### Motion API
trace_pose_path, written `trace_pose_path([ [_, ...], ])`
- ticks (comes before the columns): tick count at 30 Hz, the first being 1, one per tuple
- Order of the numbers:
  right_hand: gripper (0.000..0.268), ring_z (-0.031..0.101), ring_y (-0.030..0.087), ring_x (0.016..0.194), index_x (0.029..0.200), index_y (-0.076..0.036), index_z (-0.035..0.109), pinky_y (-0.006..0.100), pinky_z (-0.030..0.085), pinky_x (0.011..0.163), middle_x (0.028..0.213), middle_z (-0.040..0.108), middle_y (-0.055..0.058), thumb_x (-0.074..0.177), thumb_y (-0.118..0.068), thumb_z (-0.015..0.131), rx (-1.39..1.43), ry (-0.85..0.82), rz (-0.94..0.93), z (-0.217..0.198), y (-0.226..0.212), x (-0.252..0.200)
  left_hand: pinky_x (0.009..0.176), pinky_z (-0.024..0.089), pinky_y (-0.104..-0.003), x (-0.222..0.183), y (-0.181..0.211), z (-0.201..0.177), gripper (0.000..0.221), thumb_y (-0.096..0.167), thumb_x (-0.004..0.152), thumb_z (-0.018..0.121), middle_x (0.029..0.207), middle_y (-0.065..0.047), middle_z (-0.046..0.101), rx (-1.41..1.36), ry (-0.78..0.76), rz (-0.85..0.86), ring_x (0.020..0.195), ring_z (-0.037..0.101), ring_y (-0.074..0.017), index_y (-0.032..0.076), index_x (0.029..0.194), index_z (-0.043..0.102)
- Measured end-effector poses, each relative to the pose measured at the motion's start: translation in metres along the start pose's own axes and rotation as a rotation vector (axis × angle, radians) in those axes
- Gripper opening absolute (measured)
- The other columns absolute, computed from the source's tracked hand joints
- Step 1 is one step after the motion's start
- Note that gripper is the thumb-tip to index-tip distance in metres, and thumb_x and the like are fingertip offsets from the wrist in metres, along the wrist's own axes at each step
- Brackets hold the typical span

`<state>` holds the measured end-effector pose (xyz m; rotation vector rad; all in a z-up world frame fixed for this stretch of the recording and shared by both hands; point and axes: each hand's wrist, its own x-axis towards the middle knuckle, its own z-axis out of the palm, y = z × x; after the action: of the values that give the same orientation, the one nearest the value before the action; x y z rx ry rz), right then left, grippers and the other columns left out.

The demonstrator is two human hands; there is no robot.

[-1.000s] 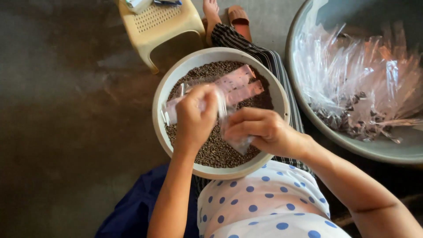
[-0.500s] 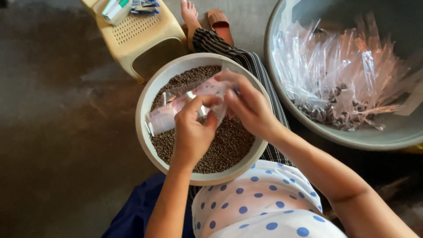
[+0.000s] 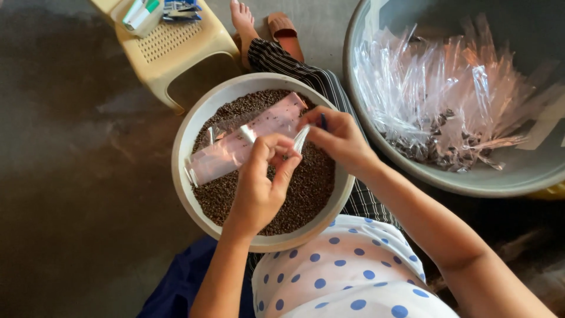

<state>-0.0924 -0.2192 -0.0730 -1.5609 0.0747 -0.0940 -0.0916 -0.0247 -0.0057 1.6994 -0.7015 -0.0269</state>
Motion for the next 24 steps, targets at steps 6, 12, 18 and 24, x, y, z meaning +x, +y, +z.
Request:
trace_pose_path([
  [6,0.017,0.060,0.013,0.047,0.101,0.002,0.073,0.025,0.046,0.047,0.065,0.065,0.009,0.093,-0.013,0.076,0.001,-0.138,-0.099,0.006,-0.032,-0.002,0.070,0.055,-0.033,0.012,-0.021,-0.010,0.012,0.004,0.092,0.073,0.088,-0.011,0.067,0.181,-0.083,-0.029,0.076,0.062,-0.0209,0.004,0.102,0.066],
  [12,0.016,0.058,0.015,0.063,0.099,-0.008,0.071,0.030,0.049,0.061,0.073,0.066,0.007,0.098,-0.023,0.069,-0.162,-0.168,-0.191,0.025,-0.016,-0.025,0.052,0.053,-0.023,0.039,-0.011,-0.038,0.016,0.026,0.102,0.064,0.067,-0.004,0.061,-0.152,0.548,-0.314,0.051,0.053,-0.0089,0.011,0.099,0.065],
  [18,0.016,0.061,0.027,0.072,0.105,-0.003,0.069,0.038,0.051,0.069,0.091,0.064,0.017,0.101,-0.002,0.054,-0.502,0.038,-0.347,-0.067,-0.019,-0.032,0.072,0.059,-0.029,0.059,-0.004,-0.065,0.016,0.014,0.105,0.064,0.088,-0.016,0.070,-0.030,0.354,-0.141,0.072,0.069,-0.0166,0.003,0.115,0.060],
  [24,0.035,0.068,0.041,0.082,0.107,-0.012,0.073,0.050,0.055,0.067,0.112,0.064,0.017,0.076,-0.024,0.084,-1.287,0.091,-0.169,-0.252,0.135,-0.047,0.093,0.051,-0.045,0.039,-0.088,-0.098,0.025,0.011,0.100,0.077,0.103,-0.015,0.067,0.754,0.319,0.023,0.097,0.067,-0.0338,0.002,0.122,0.068],
])
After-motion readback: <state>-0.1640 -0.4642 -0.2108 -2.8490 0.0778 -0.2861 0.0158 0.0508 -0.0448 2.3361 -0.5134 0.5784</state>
